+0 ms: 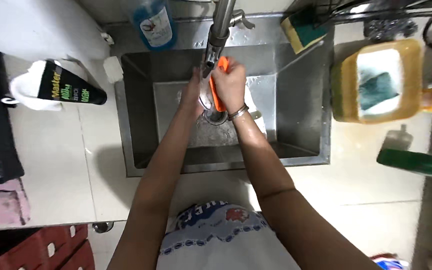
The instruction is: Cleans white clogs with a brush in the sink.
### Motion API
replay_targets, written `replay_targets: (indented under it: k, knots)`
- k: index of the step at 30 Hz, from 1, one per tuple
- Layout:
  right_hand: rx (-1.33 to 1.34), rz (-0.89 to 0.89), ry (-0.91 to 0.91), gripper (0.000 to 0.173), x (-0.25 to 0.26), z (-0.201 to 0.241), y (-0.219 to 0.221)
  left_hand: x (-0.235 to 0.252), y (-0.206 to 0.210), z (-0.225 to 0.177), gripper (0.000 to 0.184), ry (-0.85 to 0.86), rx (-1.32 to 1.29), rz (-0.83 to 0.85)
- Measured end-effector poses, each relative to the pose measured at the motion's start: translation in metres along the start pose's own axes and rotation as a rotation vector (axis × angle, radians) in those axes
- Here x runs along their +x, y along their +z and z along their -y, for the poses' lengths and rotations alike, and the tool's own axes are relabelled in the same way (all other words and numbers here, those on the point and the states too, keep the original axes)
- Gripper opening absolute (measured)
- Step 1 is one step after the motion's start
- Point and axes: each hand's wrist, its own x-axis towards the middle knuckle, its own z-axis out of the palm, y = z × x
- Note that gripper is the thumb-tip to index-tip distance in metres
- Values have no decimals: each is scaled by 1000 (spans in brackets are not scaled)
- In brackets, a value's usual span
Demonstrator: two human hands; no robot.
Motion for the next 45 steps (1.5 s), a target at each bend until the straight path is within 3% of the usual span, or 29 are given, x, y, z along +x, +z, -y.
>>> replay_targets:
  k: [2,4,7,9,12,14,18,19,21,23,24,27,28,29,31,33,34,35,37,40,43,45]
  knots:
    - [-66,-65,-111,31,-25,3,-3,-2,10,2,35,9,-81,19]
    - [-80,-103,-227,36,-43,-36,-1,3,14,3,26,-15,-93,-39]
    - [-120,-25,-42,48,-48,-100,-15,2,8,2,37,-63,-46,-128]
    - [-131,-103,-64,51,-38,-83,-22,3,12,0,33,7,-85,-121]
    - [-33,-291,-320,39,-47,-19,-13,-4,18,9,22,60,-202,-34]
    - [-130,-278,-404,37,-53,-28,-1,-3,19,8,20,73,-215,-61]
    - [-287,-170,-71,54,-35,-98,-19,6,11,-2,29,61,-77,-186]
    - [-261,-226,-120,52,-39,-91,-22,3,9,0,30,57,-17,-201]
    - [-59,-375,-462,37,-36,-54,-9,11,5,-6,29,94,46,-165]
    - [25,-359,-681,28,-42,-49,11,6,-3,6,15,119,-80,-147]
    - [-44,-326,-650,30,-34,-64,18,9,-4,1,15,122,-113,-143]
    - [-339,-60,-87,55,-12,-132,9,15,-16,-9,27,87,-254,-186]
    - [-349,-14,27,59,-12,-140,4,13,-19,-6,29,71,-239,-196]
    - [-302,-42,33,59,-7,-127,3,17,-18,-10,32,62,-195,-192]
    - [-112,-156,-138,47,-12,-83,8,18,-22,-15,40,-18,-75,-145]
    - [49,-116,-299,34,-28,-56,20,7,-43,-5,49,-104,121,-5]
    - [40,-39,-336,29,-21,-51,29,11,-53,-6,43,-77,247,72]
    - [-55,53,-305,33,-15,-58,37,9,-65,-3,37,-62,352,108]
    - [-246,232,-106,51,1,-96,48,0,-93,2,45,-112,465,104]
    - [-449,393,214,68,34,-141,67,-10,-133,13,50,-242,577,-59]
    - [-550,320,282,63,55,-121,65,-26,-167,32,44,-212,680,-40]
    - [-372,150,382,64,70,-111,45,-46,-173,27,41,-63,777,63]
